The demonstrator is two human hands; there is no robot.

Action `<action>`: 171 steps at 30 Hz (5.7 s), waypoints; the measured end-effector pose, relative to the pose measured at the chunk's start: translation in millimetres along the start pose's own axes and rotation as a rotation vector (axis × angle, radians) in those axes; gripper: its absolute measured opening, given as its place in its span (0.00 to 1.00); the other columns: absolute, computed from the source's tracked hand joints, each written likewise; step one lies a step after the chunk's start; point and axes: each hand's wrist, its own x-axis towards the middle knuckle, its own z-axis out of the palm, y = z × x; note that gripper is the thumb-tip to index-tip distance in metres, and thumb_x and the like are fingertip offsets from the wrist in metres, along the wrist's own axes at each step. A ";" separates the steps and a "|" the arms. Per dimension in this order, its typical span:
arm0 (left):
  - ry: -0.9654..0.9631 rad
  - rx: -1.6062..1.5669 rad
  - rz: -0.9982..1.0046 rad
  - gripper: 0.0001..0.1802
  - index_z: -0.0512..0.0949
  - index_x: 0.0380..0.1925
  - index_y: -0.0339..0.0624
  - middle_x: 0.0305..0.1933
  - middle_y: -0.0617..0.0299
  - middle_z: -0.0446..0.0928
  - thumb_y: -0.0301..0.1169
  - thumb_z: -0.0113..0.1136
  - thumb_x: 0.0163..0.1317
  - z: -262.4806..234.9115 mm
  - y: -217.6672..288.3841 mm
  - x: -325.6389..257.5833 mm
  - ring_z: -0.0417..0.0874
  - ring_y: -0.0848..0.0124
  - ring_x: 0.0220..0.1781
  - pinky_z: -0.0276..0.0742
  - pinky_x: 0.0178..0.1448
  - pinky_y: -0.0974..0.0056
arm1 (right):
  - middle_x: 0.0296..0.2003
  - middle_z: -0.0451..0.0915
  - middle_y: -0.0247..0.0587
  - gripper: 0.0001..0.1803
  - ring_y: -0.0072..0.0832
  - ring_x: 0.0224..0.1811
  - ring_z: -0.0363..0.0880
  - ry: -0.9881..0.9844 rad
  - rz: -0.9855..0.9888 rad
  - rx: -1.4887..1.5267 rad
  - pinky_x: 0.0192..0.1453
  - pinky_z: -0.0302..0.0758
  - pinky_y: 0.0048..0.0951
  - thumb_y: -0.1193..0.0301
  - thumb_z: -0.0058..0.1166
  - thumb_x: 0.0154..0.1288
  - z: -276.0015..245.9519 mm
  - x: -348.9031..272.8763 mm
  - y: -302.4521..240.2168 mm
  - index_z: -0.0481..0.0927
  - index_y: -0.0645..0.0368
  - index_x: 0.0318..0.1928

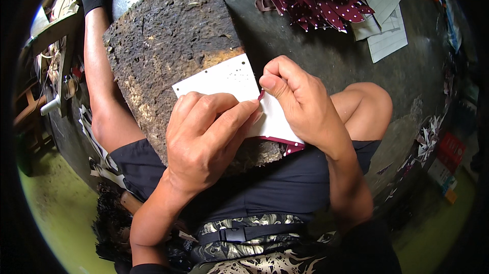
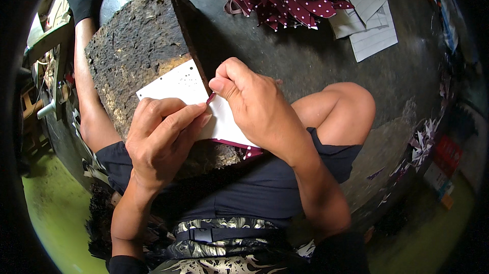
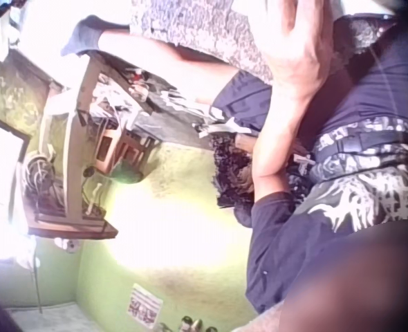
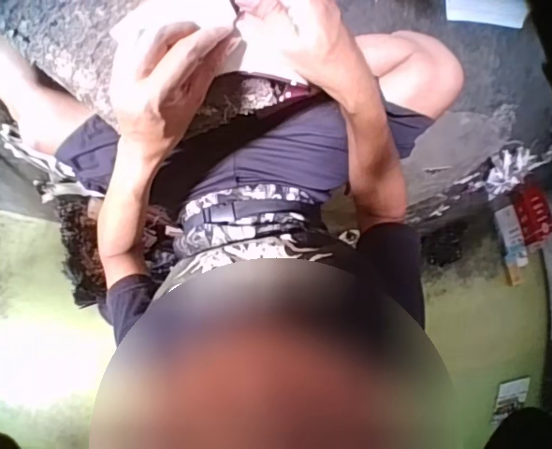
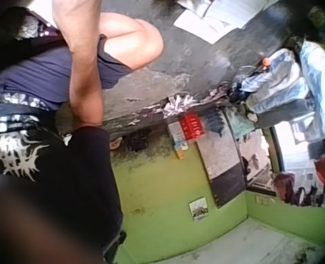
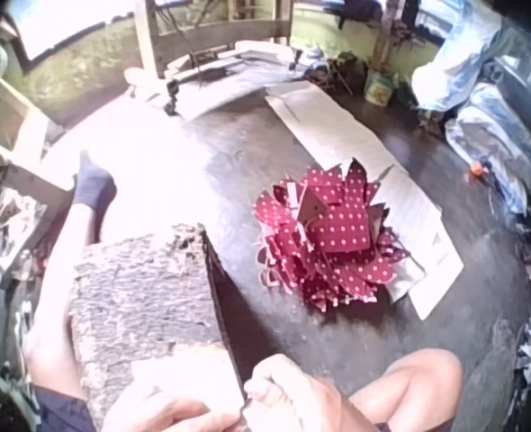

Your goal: The person sits on the floor and repeatedly folds maroon polka-dotted paper pieces around a white paper template. They align the edges and fold the paper over the template, then place the finished pieces into a growing pile on the floor.

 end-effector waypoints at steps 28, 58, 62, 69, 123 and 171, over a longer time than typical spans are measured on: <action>-0.043 -0.006 0.049 0.19 0.95 0.50 0.43 0.42 0.65 0.85 0.26 0.88 0.56 -6.2 -4.4 2.4 0.82 0.66 0.37 0.79 0.43 0.58 | 0.41 0.90 0.54 0.10 0.51 0.45 0.93 -0.062 -0.087 -0.092 0.50 0.84 0.44 0.66 0.61 0.90 -2.7 26.9 50.0 0.83 0.61 0.54; -0.040 -0.024 0.079 0.20 0.95 0.50 0.43 0.43 0.63 0.86 0.27 0.87 0.55 -6.8 -7.4 -0.3 0.82 0.65 0.38 0.77 0.43 0.58 | 0.45 0.90 0.63 0.11 0.65 0.52 0.90 -0.014 0.084 -0.277 0.53 0.82 0.56 0.66 0.58 0.89 -10.3 39.5 75.0 0.77 0.62 0.50; -0.034 -0.005 0.117 0.20 0.96 0.50 0.43 0.43 0.64 0.87 0.28 0.86 0.55 -6.6 -10.1 -0.5 0.82 0.65 0.38 0.77 0.42 0.58 | 0.43 0.90 0.64 0.12 0.66 0.50 0.90 0.005 0.064 -0.280 0.52 0.81 0.56 0.66 0.57 0.90 -12.5 39.2 72.7 0.76 0.63 0.49; -0.083 0.046 0.152 0.27 0.96 0.57 0.48 0.45 0.64 0.87 0.24 0.89 0.54 -10.1 -8.5 -1.5 0.84 0.66 0.41 0.82 0.45 0.60 | 0.38 0.86 0.60 0.14 0.59 0.41 0.84 0.047 0.137 -0.295 0.50 0.80 0.50 0.61 0.61 0.89 -19.8 38.5 80.4 0.81 0.61 0.52; 0.401 0.194 -1.333 0.38 0.86 0.70 0.33 0.65 0.41 0.91 0.46 0.84 0.67 -249.0 -369.7 -344.4 0.94 0.52 0.64 0.85 0.70 0.53 | 0.55 0.88 0.47 0.07 0.37 0.58 0.87 0.335 -0.267 -0.492 0.69 0.81 0.37 0.76 0.60 0.88 -7.9 -47.0 80.9 0.85 0.70 0.56; 0.075 -0.099 -0.113 0.19 0.92 0.56 0.45 0.47 0.59 0.87 0.29 0.83 0.66 2.9 6.7 -7.9 0.90 0.59 0.42 0.86 0.46 0.54 | 0.45 0.91 0.33 0.10 0.13 0.41 0.87 0.018 0.111 0.629 0.40 0.82 0.18 0.79 0.71 0.81 4.0 -19.9 2.6 0.93 0.64 0.58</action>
